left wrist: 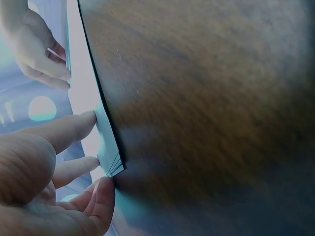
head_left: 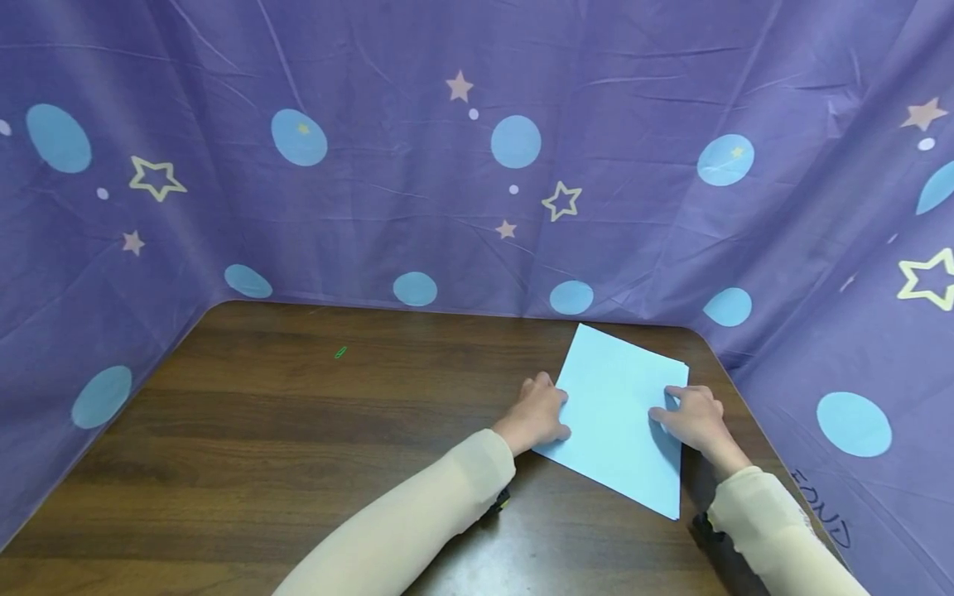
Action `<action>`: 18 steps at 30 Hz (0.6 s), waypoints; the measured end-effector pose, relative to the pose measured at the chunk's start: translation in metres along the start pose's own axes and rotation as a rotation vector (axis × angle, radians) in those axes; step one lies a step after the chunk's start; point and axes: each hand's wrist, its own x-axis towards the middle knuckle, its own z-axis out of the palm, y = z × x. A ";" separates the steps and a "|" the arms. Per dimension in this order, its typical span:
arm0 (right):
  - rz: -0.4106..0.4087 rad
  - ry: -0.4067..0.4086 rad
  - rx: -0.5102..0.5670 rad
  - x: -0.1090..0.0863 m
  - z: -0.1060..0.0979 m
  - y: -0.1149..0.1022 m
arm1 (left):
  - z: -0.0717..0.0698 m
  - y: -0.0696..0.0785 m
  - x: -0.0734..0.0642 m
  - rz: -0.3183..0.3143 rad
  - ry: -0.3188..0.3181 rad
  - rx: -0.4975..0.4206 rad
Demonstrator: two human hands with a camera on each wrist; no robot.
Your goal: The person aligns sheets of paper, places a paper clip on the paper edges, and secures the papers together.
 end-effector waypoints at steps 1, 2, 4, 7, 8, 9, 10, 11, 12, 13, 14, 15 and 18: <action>-0.003 0.002 -0.004 0.000 0.000 0.000 | 0.000 0.000 0.000 -0.002 -0.001 0.000; -0.004 0.001 -0.005 0.001 0.001 -0.001 | 0.001 0.000 0.000 -0.004 -0.002 0.000; 0.001 -0.004 -0.004 0.001 0.000 -0.002 | 0.001 0.000 0.000 -0.008 -0.004 -0.004; 0.010 -0.011 0.001 0.002 -0.001 -0.002 | 0.002 0.001 0.000 -0.008 -0.004 -0.006; 0.011 -0.012 -0.001 0.003 -0.001 -0.002 | 0.002 0.001 0.000 -0.007 -0.004 -0.006; 0.012 -0.011 -0.002 0.003 -0.001 -0.002 | 0.002 0.001 0.000 -0.005 -0.003 -0.006; 0.012 -0.010 -0.002 0.003 -0.001 -0.002 | 0.002 0.001 0.000 -0.003 -0.003 -0.005; 0.013 -0.010 0.001 0.003 -0.001 -0.001 | 0.002 0.002 0.000 -0.001 -0.003 -0.002; 0.012 -0.009 0.002 0.003 -0.001 -0.001 | 0.002 0.002 0.000 0.001 -0.003 0.001; 0.013 -0.009 0.002 0.004 -0.001 -0.001 | 0.002 0.002 0.000 0.003 -0.004 0.003; 0.014 -0.008 0.004 0.004 -0.001 -0.001 | 0.001 0.002 -0.001 0.005 -0.003 0.002; 0.014 -0.008 0.006 0.004 -0.001 -0.001 | 0.001 0.002 -0.001 0.006 -0.003 0.003; 0.012 -0.005 0.009 0.004 -0.001 -0.002 | 0.001 0.001 -0.001 0.010 -0.004 0.005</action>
